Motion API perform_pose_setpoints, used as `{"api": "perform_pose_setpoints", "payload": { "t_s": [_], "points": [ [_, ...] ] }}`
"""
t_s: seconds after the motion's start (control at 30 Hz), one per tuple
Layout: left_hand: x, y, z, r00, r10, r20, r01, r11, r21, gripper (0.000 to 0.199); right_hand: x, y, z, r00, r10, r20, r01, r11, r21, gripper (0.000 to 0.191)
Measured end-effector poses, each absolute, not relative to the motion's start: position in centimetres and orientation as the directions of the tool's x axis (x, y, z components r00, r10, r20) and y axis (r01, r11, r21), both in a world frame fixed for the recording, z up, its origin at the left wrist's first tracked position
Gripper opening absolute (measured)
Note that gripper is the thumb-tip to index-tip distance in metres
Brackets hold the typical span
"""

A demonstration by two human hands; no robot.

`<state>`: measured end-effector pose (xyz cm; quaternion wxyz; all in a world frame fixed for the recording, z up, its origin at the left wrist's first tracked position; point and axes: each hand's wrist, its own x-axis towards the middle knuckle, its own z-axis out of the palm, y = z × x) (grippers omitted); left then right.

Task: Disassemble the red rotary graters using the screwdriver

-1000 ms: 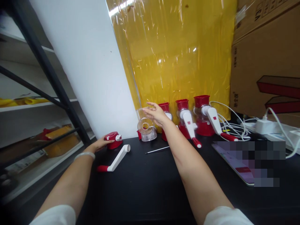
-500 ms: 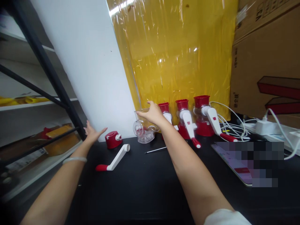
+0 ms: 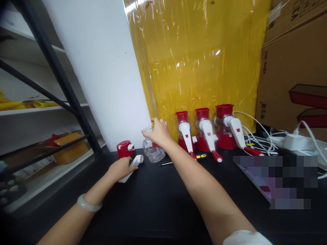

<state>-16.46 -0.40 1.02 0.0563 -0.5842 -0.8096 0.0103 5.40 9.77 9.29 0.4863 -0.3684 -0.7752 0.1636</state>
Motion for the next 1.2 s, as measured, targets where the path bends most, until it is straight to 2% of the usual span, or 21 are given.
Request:
{"api": "perform_pose_setpoints", "payload": {
  "t_s": [0.2, 0.37, 0.57, 0.67, 0.77, 0.9, 1.2],
  "points": [
    [-16.9, -0.4, 1.0, -0.332, 0.942, 0.045, 0.94, 0.334, -0.073, 0.027, 3.7, 9.1, 7.6, -0.331, 0.717, 0.613, 0.464, 0.69, -0.556, 0.072],
    [-17.8, -0.8, 1.0, -0.421, 0.894, 0.153, 0.901, 0.431, -0.041, 0.036, 2.1, 8.7, 6.0, -0.407, 0.669, 0.622, 0.454, 0.739, -0.498, 0.058],
    [-18.1, -1.4, 2.1, -0.552, 0.794, 0.254, 0.832, 0.544, 0.107, 0.044, -0.2, 8.8, 4.9, -0.398, 0.727, 0.559, 0.477, 0.685, -0.551, 0.053],
    [-18.5, -1.4, 2.4, -0.598, 0.752, 0.279, 0.802, 0.565, 0.196, 0.051, -1.5, 8.9, 4.8, -0.414, 0.736, 0.536, 0.555, 0.671, -0.493, 0.059],
    [-19.1, -1.4, 2.3, -0.611, 0.739, 0.284, 0.792, 0.563, 0.236, 0.048, -2.6, 9.1, 5.0, -0.416, 0.749, 0.515, 0.64, 0.644, -0.42, 0.063],
    [-19.5, -1.4, 2.1, -0.589, 0.751, 0.299, 0.808, 0.538, 0.242, 0.044, -3.3, 9.3, 5.3, -0.416, 0.749, 0.516, 0.701, 0.625, -0.343, 0.063],
    [-19.9, -1.3, 1.6, -0.541, 0.787, 0.296, 0.84, 0.488, 0.237, 0.05, -3.7, 9.5, 5.4, -0.482, 0.665, 0.57, 0.728, 0.667, -0.162, 0.06]
  ]
}}
